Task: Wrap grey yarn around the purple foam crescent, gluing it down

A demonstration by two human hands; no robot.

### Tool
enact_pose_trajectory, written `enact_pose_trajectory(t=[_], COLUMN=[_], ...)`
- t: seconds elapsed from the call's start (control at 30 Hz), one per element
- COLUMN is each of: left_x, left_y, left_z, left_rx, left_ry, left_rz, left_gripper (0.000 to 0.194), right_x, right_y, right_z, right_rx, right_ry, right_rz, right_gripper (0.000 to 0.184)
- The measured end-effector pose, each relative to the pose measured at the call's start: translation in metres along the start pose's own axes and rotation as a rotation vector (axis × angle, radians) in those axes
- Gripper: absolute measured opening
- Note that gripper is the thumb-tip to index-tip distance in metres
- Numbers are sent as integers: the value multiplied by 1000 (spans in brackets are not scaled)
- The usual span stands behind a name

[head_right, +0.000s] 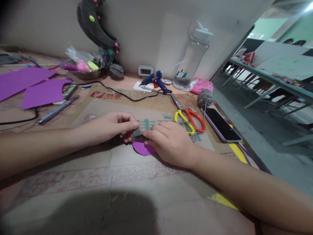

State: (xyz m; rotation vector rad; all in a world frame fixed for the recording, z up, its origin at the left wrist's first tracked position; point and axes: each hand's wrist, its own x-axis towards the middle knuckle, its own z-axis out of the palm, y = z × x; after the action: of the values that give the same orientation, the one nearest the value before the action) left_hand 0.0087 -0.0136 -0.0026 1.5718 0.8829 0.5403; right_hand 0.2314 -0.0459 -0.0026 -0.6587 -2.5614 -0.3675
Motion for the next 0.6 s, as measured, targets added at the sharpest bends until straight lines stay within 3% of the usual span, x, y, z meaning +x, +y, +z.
enact_pose_trajectory(t=[0.6], left_x=[1], left_y=[1], left_z=[0], left_rx=[12], left_ry=[5], left_rz=[4], left_gripper=[29], right_x=[-2], right_y=[1], right_z=[3], right_rx=[-15], right_ry=[13], right_rz=[-17], right_gripper=[16])
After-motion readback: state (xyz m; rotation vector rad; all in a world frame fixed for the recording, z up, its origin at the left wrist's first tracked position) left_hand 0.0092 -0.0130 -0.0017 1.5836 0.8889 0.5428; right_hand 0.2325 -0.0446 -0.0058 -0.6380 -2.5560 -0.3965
